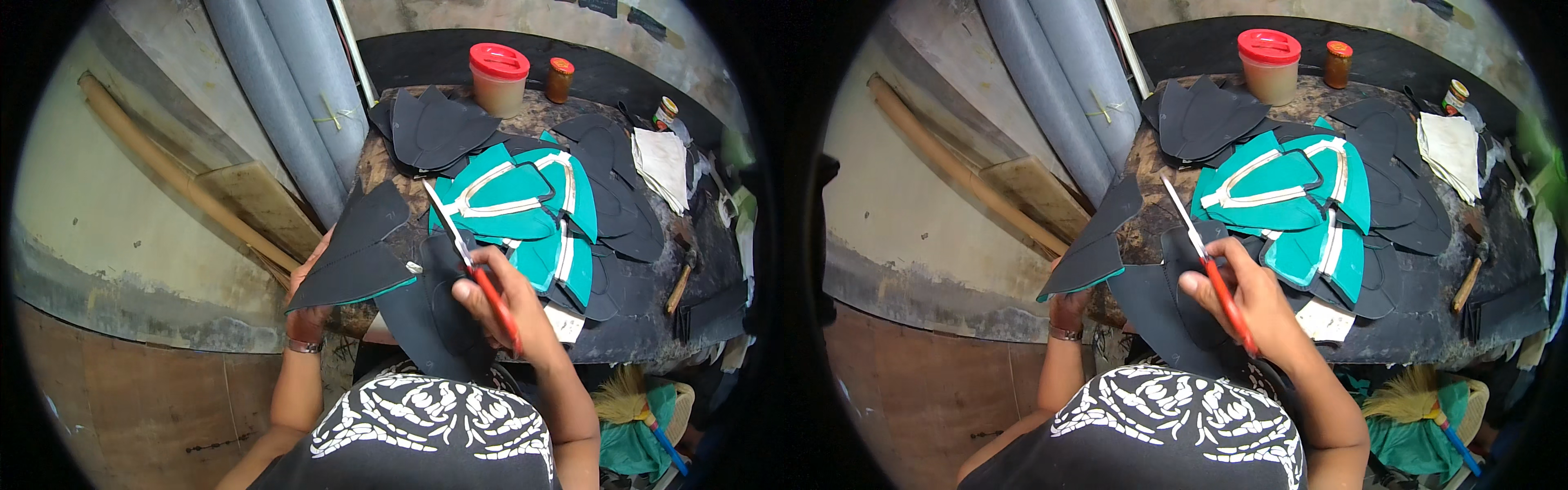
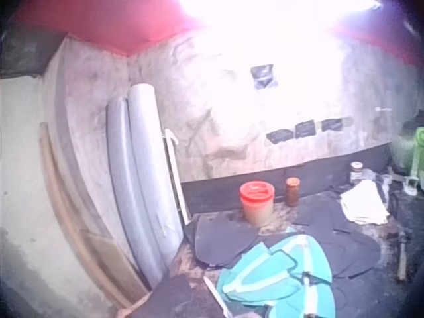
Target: The person uses shears to cut black and green foam pieces on a workbench. They repeatedly pick up pieces, trim edges, and place the cut pieces into separate stacks on the table.
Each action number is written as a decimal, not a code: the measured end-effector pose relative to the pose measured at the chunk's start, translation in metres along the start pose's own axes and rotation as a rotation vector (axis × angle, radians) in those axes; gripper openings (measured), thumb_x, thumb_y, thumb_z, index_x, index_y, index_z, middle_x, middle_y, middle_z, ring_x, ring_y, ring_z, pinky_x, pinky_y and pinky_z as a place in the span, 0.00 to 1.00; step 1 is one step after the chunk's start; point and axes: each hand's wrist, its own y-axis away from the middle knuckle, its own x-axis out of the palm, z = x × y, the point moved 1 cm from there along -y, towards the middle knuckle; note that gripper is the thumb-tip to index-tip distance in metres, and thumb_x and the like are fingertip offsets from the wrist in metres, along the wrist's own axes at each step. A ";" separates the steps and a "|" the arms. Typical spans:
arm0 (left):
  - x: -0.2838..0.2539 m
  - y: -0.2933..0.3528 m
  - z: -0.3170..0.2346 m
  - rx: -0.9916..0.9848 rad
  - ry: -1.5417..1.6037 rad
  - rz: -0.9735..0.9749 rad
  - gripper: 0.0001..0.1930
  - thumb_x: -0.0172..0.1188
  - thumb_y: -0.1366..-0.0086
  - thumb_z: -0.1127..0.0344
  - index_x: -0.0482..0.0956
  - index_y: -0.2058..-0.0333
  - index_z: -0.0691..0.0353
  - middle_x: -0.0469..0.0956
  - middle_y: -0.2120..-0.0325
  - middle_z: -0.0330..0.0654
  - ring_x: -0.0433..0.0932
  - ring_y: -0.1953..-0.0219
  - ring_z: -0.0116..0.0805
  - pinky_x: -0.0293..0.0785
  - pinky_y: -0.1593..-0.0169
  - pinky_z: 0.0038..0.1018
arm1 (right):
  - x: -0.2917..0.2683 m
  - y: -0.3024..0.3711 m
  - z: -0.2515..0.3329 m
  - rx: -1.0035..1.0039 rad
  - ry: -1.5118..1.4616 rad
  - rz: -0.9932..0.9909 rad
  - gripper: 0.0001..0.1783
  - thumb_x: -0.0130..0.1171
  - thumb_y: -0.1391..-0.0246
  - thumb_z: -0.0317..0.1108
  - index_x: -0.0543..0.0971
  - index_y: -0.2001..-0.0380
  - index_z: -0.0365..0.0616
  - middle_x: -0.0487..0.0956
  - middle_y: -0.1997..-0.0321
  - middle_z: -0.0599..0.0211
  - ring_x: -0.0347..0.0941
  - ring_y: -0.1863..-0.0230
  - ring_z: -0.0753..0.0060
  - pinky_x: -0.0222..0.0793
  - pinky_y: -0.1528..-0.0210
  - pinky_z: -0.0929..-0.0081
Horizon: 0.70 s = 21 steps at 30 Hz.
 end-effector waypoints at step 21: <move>-0.005 0.003 -0.016 -0.163 0.810 -0.186 0.18 0.50 0.31 0.73 0.61 0.55 0.89 0.67 0.64 0.60 0.79 0.74 0.42 0.82 0.78 0.22 | -0.007 0.014 0.011 -0.156 0.611 -0.076 0.28 0.70 0.49 0.48 0.75 0.56 0.37 0.78 0.74 0.49 0.77 0.75 0.53 0.70 0.73 0.62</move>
